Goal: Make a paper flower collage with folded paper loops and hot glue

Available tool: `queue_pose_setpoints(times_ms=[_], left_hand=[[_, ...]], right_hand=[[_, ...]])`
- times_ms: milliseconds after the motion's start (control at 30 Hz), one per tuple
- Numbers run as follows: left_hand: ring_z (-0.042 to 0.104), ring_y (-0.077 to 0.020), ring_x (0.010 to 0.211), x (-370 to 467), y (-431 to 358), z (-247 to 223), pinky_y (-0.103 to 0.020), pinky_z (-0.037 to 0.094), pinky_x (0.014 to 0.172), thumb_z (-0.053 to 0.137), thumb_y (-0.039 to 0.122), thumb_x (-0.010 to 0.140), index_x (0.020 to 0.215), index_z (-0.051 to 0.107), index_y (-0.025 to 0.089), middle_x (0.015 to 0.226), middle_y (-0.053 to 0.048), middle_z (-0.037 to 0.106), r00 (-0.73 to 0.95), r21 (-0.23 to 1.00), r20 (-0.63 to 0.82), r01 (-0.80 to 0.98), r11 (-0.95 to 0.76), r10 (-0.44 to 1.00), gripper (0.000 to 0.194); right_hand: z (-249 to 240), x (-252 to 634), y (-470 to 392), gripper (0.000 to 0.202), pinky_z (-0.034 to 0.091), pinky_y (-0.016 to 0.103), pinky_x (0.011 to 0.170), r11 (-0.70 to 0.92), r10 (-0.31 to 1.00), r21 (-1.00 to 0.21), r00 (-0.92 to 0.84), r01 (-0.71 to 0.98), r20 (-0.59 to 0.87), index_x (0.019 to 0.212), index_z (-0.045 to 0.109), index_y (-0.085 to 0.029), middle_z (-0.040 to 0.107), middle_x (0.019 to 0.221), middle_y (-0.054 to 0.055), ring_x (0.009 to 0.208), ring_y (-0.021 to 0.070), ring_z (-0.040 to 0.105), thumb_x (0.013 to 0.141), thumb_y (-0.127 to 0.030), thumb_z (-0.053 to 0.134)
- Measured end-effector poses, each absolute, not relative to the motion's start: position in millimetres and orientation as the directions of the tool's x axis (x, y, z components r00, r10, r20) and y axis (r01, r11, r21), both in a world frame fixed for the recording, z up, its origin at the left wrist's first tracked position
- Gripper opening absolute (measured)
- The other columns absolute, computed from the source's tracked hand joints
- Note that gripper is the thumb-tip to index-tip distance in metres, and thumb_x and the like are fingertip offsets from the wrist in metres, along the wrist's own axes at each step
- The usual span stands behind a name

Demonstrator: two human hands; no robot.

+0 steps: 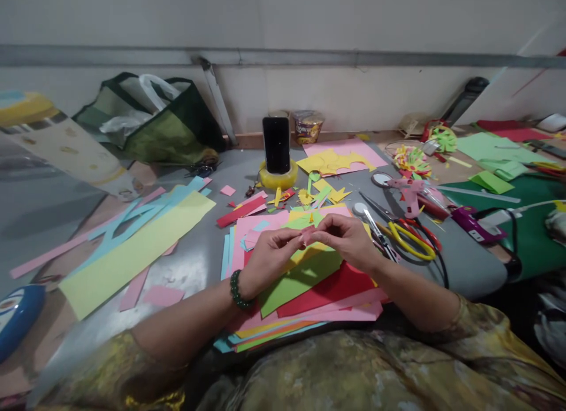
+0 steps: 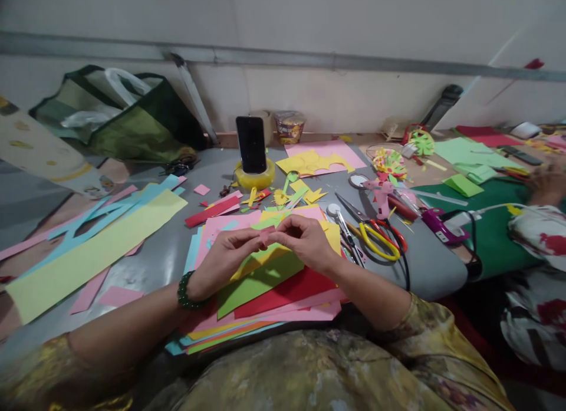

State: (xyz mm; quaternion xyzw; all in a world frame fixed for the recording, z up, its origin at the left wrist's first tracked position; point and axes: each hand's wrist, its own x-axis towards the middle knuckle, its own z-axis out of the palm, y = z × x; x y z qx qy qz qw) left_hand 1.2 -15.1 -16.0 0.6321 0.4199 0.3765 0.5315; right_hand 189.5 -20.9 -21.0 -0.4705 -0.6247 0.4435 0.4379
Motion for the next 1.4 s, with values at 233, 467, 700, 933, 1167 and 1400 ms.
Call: queue_pose_setpoints(times_ms=[233,467,700,933,1167,1400], left_hand=[[0.063,-0.016,0.067,1.3,-16.4,-15.5,-0.024,0.05,0.065,0.061,0.033,0.081,0.068,0.075,0.019,0.072,-0.002,0.076,0.399,0.961,0.123,0.18,-0.209,0.909,0.023],[0.064,-0.0155,0.068,1.5,-16.8,-18.5,-0.023,0.05,0.066,0.06,0.03,0.084,0.073,0.076,0.019,0.074,-0.002,0.076,0.401,0.939,0.181,0.199,-0.279,0.898,0.021],[0.064,-0.0155,0.07,1.2,-16.9,-21.1,-0.024,0.05,0.069,0.06,0.029,0.085,0.08,0.079,0.02,0.077,-0.003,0.077,0.405,0.928,0.202,0.21,-0.306,0.891,0.022],[0.065,-0.0171,0.071,2.1,-18.3,-18.8,-0.025,0.051,0.069,0.061,0.032,0.087,0.083,0.08,0.02,0.08,-0.004,0.078,0.415,0.934,0.181,0.212,-0.288,0.892,0.023],[0.063,-0.0174,0.068,1.0,-17.9,-17.4,-0.025,0.05,0.063,0.061,0.037,0.086,0.081,0.08,0.02,0.074,-0.005,0.076,0.426,0.933,0.148,0.239,-0.269,0.892,0.026],[0.063,-0.0169,0.068,0.8,-17.7,-19.0,-0.025,0.05,0.063,0.061,0.037,0.087,0.078,0.078,0.019,0.074,-0.005,0.075,0.431,0.938,0.157,0.217,-0.271,0.889,0.027]], right_hand=[[-26.1,189.9,-19.5,0.044,0.046,0.028,0.057,0.09,0.985,-0.979,-0.165,0.185,0.059,0.068,0.06,-0.021,0.062,0.062,-0.001,0.063,0.0147,0.057,0.071,-0.059,0.08],[-20.1,188.8,-18.2,0.037,0.037,0.025,0.053,0.103,0.987,-0.973,-0.14,0.207,0.075,0.067,0.057,-0.02,0.056,0.063,-0.004,0.057,0.0096,0.043,0.07,-0.049,0.081],[-20.0,186.1,-18.1,0.041,0.048,0.027,0.064,0.03,0.992,-0.999,-0.124,0.036,0.025,0.085,0.055,-0.022,0.063,0.079,-0.001,0.075,0.0144,0.061,0.064,-0.04,0.085],[-16.9,185.4,-19.2,0.048,0.049,0.027,0.065,-0.02,0.989,-0.999,-0.148,-0.046,-0.013,0.088,0.053,-0.023,0.061,0.071,-0.005,0.068,0.012,0.06,0.059,-0.039,0.088],[-15.5,184.9,-19.4,0.049,0.048,0.026,0.063,-0.048,0.985,-0.995,-0.17,-0.09,-0.032,0.086,0.054,-0.022,0.061,0.068,-0.005,0.064,0.0108,0.059,0.057,-0.037,0.091],[-16.6,186.2,-18.6,0.041,0.048,0.026,0.064,-0.047,0.983,-0.993,-0.182,-0.104,-0.028,0.085,0.055,-0.021,0.063,0.069,-0.004,0.065,0.0104,0.059,0.061,-0.032,0.086]])
